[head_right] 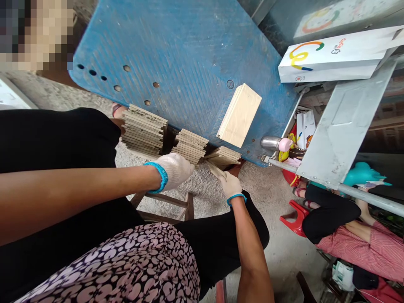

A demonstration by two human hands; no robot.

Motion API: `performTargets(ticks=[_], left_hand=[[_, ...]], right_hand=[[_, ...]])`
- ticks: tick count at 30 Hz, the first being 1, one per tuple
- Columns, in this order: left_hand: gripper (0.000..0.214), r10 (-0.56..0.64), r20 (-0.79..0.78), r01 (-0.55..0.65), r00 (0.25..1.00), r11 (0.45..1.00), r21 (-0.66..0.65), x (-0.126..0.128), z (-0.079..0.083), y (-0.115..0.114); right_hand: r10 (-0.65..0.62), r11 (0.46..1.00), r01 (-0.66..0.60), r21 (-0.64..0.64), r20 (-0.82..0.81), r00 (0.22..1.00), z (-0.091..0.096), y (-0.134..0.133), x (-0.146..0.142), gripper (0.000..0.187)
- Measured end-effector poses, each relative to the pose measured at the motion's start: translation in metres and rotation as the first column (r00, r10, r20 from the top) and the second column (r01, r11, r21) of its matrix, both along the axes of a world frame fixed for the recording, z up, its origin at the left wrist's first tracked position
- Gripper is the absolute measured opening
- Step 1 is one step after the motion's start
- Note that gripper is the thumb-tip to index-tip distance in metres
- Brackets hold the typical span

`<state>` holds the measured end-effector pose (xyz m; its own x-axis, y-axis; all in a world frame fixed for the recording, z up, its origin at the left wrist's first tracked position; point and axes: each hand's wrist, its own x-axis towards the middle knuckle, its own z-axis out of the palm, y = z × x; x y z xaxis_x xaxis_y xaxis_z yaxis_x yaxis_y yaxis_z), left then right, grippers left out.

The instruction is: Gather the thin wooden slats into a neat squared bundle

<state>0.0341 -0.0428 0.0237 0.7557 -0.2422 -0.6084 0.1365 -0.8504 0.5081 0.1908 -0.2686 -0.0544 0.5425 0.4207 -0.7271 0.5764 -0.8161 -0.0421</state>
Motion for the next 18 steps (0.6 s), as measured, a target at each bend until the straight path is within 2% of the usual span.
performTargets(ticks=[2,4,6,9,11,13,16,18], left_hand=[[0.034,-0.010,0.002,0.010,1.000,1.000,-0.005,0.002,0.003,0.002],[0.034,-0.018,0.004,0.018,1.000,1.000,-0.021,0.003,0.006,0.003],[0.033,-0.041,0.005,0.041,0.999,0.998,-0.039,0.004,0.006,0.002],[0.029,-0.071,0.003,0.071,0.997,0.993,-0.094,0.005,0.003,-0.002],[0.027,-0.041,-0.021,0.037,0.999,0.986,-0.160,0.006,0.001,-0.003],[0.028,0.039,-0.060,-0.052,0.997,0.971,-0.231,0.008,0.000,-0.003],[0.031,0.193,-0.133,-0.227,0.972,0.916,-0.330,0.007,0.000,-0.004],[0.032,0.324,-0.192,-0.377,0.926,0.815,-0.441,0.005,-0.001,-0.007]], right_hand=[[-0.210,0.970,0.214,0.113,-0.049,0.976,0.019,-0.009,0.010,0.027],[-0.426,0.876,0.435,0.209,-0.089,0.901,0.043,-0.020,0.016,0.032],[-0.606,0.722,0.622,0.303,-0.156,0.780,0.069,-0.031,0.018,0.042],[-0.759,0.424,0.811,0.404,-0.329,0.561,0.104,-0.044,0.012,0.056],[-0.804,0.242,0.868,0.434,-0.411,0.430,0.120,-0.052,0.004,0.061],[-0.831,0.111,0.878,0.466,-0.441,0.339,0.129,-0.059,-0.006,0.066],[-0.835,0.001,0.860,0.510,-0.472,0.281,0.129,-0.066,-0.024,0.071],[-0.818,-0.035,0.866,0.500,-0.513,0.262,0.120,-0.066,-0.037,0.072]])
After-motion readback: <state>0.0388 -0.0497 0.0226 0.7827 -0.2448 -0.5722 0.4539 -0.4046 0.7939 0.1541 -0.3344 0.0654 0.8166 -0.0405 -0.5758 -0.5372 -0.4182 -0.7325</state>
